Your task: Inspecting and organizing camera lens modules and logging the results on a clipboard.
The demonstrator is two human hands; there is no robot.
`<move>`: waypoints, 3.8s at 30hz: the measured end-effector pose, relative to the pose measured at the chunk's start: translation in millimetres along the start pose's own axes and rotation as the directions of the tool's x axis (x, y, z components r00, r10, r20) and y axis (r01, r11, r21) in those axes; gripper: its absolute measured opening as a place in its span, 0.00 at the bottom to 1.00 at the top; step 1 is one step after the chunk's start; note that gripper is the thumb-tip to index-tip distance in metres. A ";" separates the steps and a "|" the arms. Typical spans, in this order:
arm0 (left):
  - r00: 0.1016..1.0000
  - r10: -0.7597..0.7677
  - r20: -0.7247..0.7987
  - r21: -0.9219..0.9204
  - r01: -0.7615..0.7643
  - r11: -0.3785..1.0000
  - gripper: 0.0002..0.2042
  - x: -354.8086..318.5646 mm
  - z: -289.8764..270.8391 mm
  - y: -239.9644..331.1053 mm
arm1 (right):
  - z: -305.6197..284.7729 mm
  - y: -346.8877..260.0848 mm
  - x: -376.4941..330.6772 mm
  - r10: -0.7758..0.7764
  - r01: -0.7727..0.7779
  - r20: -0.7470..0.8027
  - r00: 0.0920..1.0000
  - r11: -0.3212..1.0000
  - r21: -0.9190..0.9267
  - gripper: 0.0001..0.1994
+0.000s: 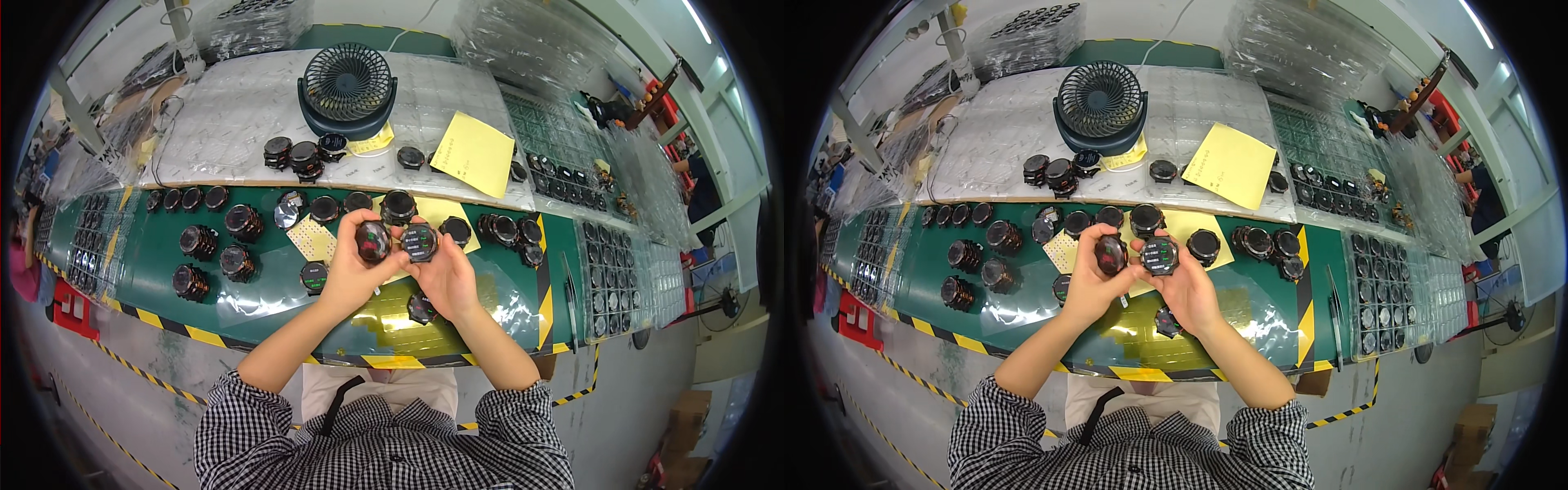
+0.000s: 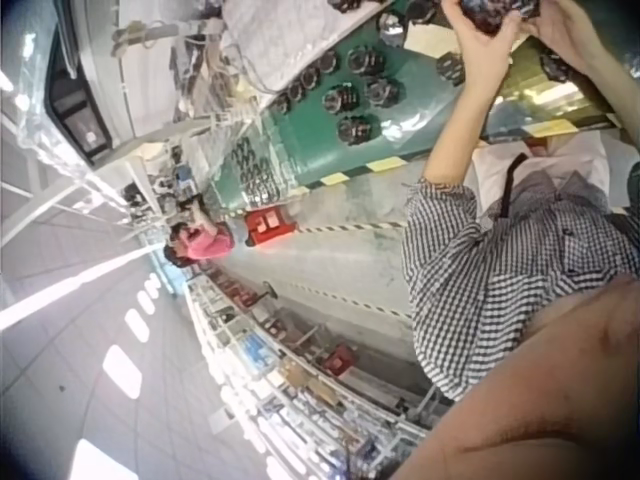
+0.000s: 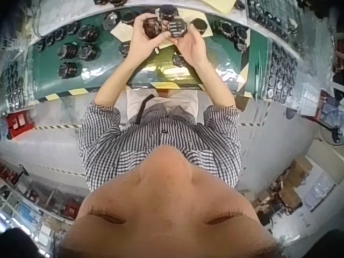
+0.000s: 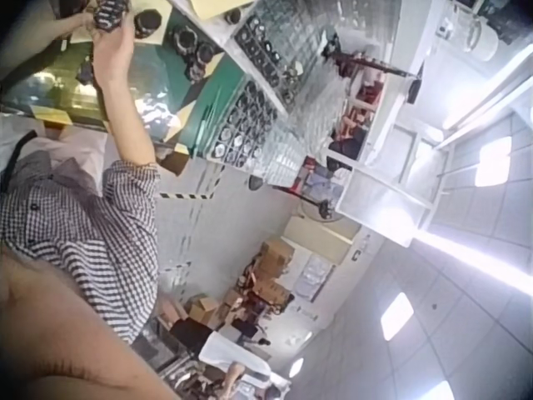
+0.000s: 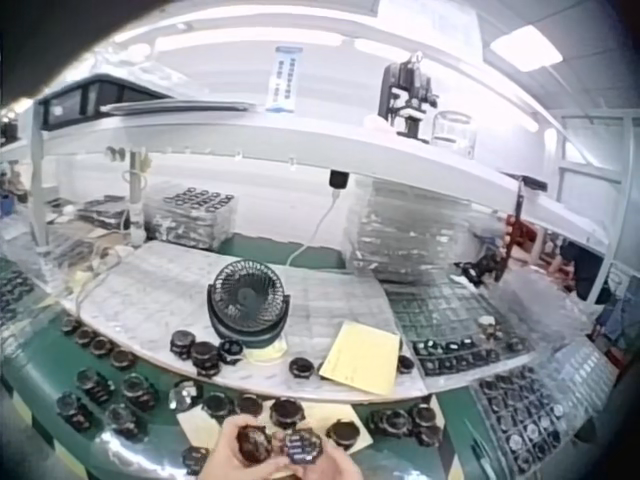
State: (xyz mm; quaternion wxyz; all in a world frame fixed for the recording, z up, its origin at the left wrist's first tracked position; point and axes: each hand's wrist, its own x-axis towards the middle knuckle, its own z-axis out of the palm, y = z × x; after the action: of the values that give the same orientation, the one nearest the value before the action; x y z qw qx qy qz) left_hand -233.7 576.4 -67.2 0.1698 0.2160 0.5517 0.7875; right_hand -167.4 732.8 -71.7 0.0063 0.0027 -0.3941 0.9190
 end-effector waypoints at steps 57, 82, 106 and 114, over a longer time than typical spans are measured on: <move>0.886 0.391 0.251 0.531 -0.464 0.709 0.26 -6.3 2.0 3.1 | 15.0 -4.4 -8.7 -0.539 0.488 0.517 0.665 -0.210 -0.847 0.16; 0.915 0.322 0.242 0.296 -0.386 0.874 0.26 -6.3 5.6 1.8 | 10.5 -9.5 -13.9 -0.587 0.461 0.295 0.754 0.153 -0.874 0.25; 0.980 0.200 -0.019 0.311 -0.184 0.932 0.16 4.3 -10.2 -4.0 | -4.4 0.1 -5.6 0.174 -0.164 -0.004 0.985 0.935 0.315 0.27; 0.929 0.364 0.064 0.585 -0.331 0.740 0.13 2.5 -4.3 8.0 | -3.4 0.4 -5.7 0.202 -0.193 0.004 0.979 0.929 0.316 0.25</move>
State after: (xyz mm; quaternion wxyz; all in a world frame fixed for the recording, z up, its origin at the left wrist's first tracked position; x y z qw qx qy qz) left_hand -238.4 571.6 -60.6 -0.0700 0.3353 0.7216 0.6016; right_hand -161.7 734.9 -74.4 -0.0810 -0.0490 -0.2408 0.9660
